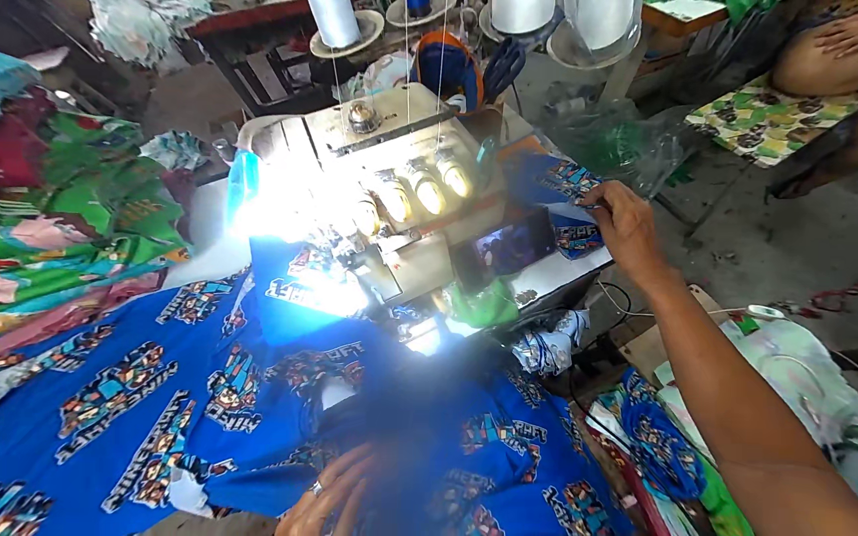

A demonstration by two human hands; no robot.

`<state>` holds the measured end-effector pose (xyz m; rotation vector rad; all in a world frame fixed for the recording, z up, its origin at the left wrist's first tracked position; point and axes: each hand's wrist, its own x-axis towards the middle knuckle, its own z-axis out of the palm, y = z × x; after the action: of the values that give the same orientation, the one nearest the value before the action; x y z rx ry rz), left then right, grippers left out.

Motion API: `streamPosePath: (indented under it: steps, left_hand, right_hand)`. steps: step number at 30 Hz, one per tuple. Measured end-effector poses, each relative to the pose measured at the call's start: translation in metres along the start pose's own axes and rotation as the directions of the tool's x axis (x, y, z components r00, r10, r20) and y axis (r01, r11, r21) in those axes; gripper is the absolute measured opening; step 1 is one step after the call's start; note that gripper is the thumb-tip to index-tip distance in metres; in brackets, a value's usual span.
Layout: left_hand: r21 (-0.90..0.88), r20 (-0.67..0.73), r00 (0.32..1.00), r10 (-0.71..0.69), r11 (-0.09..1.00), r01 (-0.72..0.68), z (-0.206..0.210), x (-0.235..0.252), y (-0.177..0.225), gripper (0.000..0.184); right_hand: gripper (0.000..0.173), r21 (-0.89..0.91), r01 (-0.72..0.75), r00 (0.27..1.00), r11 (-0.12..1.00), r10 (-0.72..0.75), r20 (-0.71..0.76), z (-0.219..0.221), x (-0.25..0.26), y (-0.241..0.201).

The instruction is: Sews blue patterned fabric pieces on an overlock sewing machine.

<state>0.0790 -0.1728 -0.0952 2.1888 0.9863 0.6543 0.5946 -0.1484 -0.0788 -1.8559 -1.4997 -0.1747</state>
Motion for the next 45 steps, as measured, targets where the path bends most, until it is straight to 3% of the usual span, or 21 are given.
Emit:
streamPosePath:
  steps: [4, 7, 10, 14, 18, 21, 23, 26, 29, 31, 33, 35, 37, 39, 40, 41, 43, 45]
  left_hand:
    - [-0.002, 0.009, 1.0, 0.002, 1.0, -0.002, 0.001, -0.003, -0.002, 0.027]
    - [0.003, 0.011, 1.0, -0.006, 1.0, 0.006, 0.002, -0.004, -0.002, 0.027]
    - [0.015, 0.028, 0.999, -0.016, 1.0, 0.016, 0.003, -0.004, -0.001, 0.027]
    - [0.011, 0.035, 0.999, -0.01, 1.0, 0.01, 0.004, -0.003, 0.0, 0.027]
    - [0.0, 0.032, 0.999, -0.008, 1.0, 0.008, 0.006, -0.003, 0.0, 0.027]
    - [0.004, 0.032, 0.999, -0.006, 1.0, 0.006, 0.006, -0.005, -0.001, 0.027]
    - [0.002, 0.035, 0.999, -0.007, 1.0, 0.007, 0.006, -0.006, 0.0, 0.027]
    - [-0.014, 0.025, 1.0, -0.01, 1.0, 0.01, 0.005, -0.005, 0.002, 0.03]
    - [-0.117, 0.001, 1.0, 0.019, 0.993, -0.019, 0.001, 0.002, 0.001, 0.033]
    - [-0.238, -0.033, 0.999, 0.039, 0.97, -0.045, -0.005, 0.009, 0.005, 0.035]
    - [-0.389, -0.082, 0.995, 0.053, 0.917, -0.081, -0.013, 0.022, 0.019, 0.042]
    - [-0.537, -0.166, 0.983, 0.076, 0.829, -0.155, -0.016, 0.038, 0.036, 0.056]
    - [-0.552, -0.226, 0.969, 0.1, 0.806, -0.212, -0.015, 0.052, 0.047, 0.08]
    - [-0.515, -0.201, 0.976, 0.08, 0.839, -0.175, -0.011, 0.059, 0.055, 0.097]
    - [-0.526, -0.169, 0.984, 0.052, 0.84, -0.135, -0.008, 0.058, 0.057, 0.094]
    - [-0.564, -0.147, 0.989, 0.002, 0.821, -0.086, -0.004, 0.056, 0.059, 0.078]
    - [-0.634, -0.119, 0.982, -0.146, 0.773, 0.038, -0.001, 0.049, 0.058, 0.028]
    - [-0.636, -0.131, 0.95, -0.283, 0.759, 0.138, -0.004, 0.041, 0.053, 0.012]
  right_hand:
    - [0.029, 0.022, 0.024, 1.0, 0.999, -0.025, 0.018, -0.003, 0.014, 0.009]
    - [0.028, 0.037, -0.052, 0.999, 0.998, 0.052, 0.001, -0.005, 0.025, 0.009]
    - [0.026, 0.03, -0.013, 0.996, 0.999, 0.01, 0.088, -0.01, 0.035, 0.009]
    - [0.031, 0.038, -0.021, 1.0, 0.999, 0.02, 0.016, -0.012, 0.049, 0.01]
    - [0.025, 0.044, -0.073, 0.968, 0.996, 0.061, 0.245, -0.017, 0.066, 0.01]
    - [0.035, 0.012, -0.083, 0.954, 0.996, 0.077, 0.289, -0.021, 0.079, 0.012]
    - [0.041, -0.024, -0.105, 0.971, 0.994, 0.107, 0.214, -0.022, 0.088, 0.011]
    - [0.045, -0.023, -0.092, 0.994, 0.995, 0.091, -0.054, -0.027, 0.092, -0.006]
    - [0.034, -0.005, 0.102, 0.957, 0.995, -0.099, -0.272, -0.038, 0.083, -0.041]
    - [0.031, 0.012, 0.25, 0.915, 0.968, -0.232, -0.331, -0.047, 0.071, -0.071]
    - [0.031, 0.091, 0.331, 0.92, 0.939, -0.3, -0.254, -0.059, 0.048, -0.111]
    - [0.028, 0.24, 0.373, 0.927, 0.896, -0.369, -0.062, -0.067, 0.015, -0.156]
    - [0.023, 0.416, 0.406, 0.859, 0.814, -0.495, 0.13, -0.057, -0.018, -0.195]
    - [0.021, 0.522, 0.408, 0.777, 0.749, -0.585, 0.232, -0.032, -0.048, -0.23]
    - [0.021, 0.571, 0.395, 0.753, 0.72, -0.61, 0.248, -0.018, -0.061, -0.244]
    - [0.021, 0.605, 0.366, 0.762, 0.707, -0.601, 0.24, -0.004, -0.072, -0.255]
    - [0.022, 0.657, 0.247, 0.86, 0.712, -0.473, 0.19, 0.024, -0.089, -0.271]
    - [0.031, 0.766, 0.018, 0.928, 0.643, -0.295, 0.226, 0.05, -0.102, -0.274]
